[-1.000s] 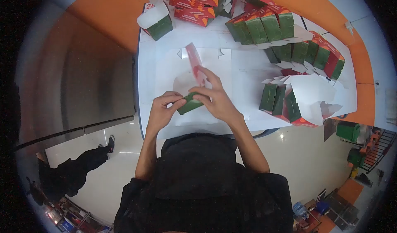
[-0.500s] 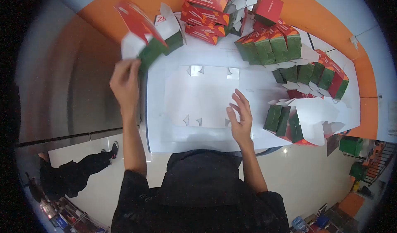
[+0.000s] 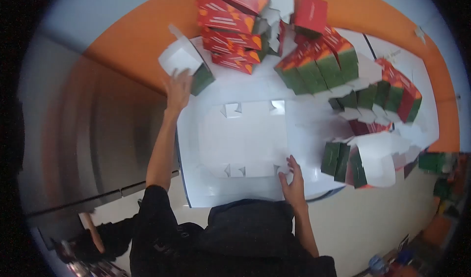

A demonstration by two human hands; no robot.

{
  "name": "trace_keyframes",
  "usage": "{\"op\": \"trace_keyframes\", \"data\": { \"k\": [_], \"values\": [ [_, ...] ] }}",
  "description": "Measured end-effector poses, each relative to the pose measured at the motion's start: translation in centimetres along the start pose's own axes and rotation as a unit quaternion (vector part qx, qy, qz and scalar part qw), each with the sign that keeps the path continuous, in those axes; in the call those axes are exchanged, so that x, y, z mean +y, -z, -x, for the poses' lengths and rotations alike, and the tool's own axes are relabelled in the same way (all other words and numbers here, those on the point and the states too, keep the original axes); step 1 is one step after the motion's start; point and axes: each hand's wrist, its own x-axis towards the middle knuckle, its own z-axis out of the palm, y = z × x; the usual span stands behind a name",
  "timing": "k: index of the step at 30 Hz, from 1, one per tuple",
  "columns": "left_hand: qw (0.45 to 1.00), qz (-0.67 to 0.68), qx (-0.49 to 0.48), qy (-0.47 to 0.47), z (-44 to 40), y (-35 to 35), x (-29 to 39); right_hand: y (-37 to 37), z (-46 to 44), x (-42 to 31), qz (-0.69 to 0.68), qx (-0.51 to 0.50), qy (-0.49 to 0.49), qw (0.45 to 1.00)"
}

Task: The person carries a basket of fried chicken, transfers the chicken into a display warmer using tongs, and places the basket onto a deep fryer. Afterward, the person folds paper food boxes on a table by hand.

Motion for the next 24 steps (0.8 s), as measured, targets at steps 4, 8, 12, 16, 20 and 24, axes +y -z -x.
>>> {"op": "trace_keyframes", "data": {
  "k": [4, 8, 12, 16, 20, 24],
  "values": [
    [0.998, 0.046, 0.037, -0.005, 6.5, 3.9, 3.8, 0.3, -0.5, 0.3, 0.186, 0.033, 0.03, 0.982],
    [0.991, 0.061, -0.081, 0.092, 20.1, 4.3, 6.8, -0.1, -0.7, -0.7, 0.071, -0.005, -0.096, 0.993],
    [0.979, 0.116, -0.115, 0.118, 30.6, 2.6, 9.7, -0.9, -1.1, 2.6, 0.039, 0.018, -0.053, 0.998],
    [0.91, 0.21, 0.043, 0.356, 30.2, -0.7, 12.3, 0.6, -1.8, 3.4, 0.166, -0.033, 0.044, 0.985],
    [0.829, 0.348, 0.117, 0.423, 27.5, 2.0, 11.6, 0.4, -2.0, 1.5, 0.105, -0.076, -0.011, 0.991],
    [0.881, 0.291, 0.017, 0.372, 26.7, 4.8, 12.2, 0.4, -1.4, 0.4, 0.192, -0.131, 0.175, 0.957]
  ]
}}
